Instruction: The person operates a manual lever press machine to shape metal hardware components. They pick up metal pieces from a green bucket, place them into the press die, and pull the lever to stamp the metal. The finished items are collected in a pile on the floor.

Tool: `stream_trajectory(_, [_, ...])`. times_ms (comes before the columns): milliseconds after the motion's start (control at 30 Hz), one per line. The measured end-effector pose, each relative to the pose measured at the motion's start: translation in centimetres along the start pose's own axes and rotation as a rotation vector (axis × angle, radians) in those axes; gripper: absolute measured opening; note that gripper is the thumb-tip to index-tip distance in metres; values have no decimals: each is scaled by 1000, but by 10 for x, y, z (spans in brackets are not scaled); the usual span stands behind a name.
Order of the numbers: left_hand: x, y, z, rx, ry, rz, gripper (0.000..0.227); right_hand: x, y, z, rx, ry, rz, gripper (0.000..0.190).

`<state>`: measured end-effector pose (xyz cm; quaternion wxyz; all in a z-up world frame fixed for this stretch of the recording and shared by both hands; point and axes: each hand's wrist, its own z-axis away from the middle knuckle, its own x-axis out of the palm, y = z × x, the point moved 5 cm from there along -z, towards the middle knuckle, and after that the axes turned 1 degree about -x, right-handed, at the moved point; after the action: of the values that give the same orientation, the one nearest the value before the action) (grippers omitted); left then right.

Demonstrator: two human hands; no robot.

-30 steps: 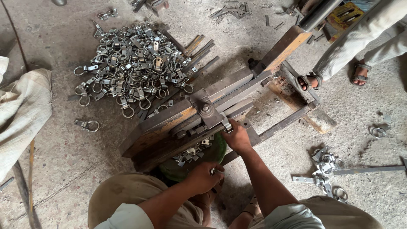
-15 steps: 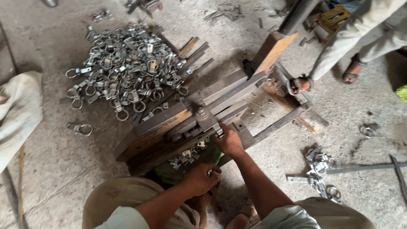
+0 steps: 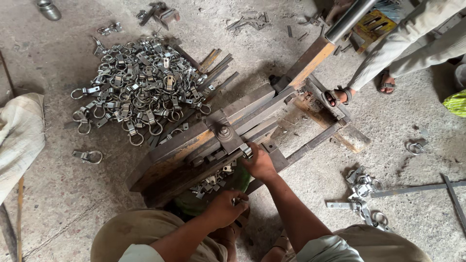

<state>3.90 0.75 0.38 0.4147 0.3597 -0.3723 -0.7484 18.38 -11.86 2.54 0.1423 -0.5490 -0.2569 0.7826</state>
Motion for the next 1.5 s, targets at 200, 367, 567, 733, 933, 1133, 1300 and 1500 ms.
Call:
stream_trajectory(200, [0, 0, 1, 54, 22, -22, 37, 35, 89, -29, 46, 204, -197, 62])
stream_trajectory(367, [-3, 2, 7, 43, 22, -46, 36, 47, 243, -13, 708, 465, -1216, 40])
stream_trajectory(567, [-4, 3, 5, -40, -35, -106, 36, -56, 172, -12, 319, 615, -1756, 69])
stream_trajectory(733, [3, 6, -1, 108, 71, -22, 36, -135, 15, 34, -331, 508, -1146, 88])
stream_trajectory(933, [4, 0, -5, 125, 77, 116, 21, -21, 33, 21, 131, 239, -480, 43])
stream_trajectory(1133, [16, 6, 8, 348, -29, -258, 16, 126, 79, 43, 505, -500, -1019, 69])
stream_trajectory(1300, [14, 13, 13, 497, 37, -466, 7, 127, 96, 17, 133, -493, -1153, 40])
stream_trajectory(1500, [10, 16, 21, 613, 141, -260, 42, 125, 155, -16, 524, -20, -1621, 24])
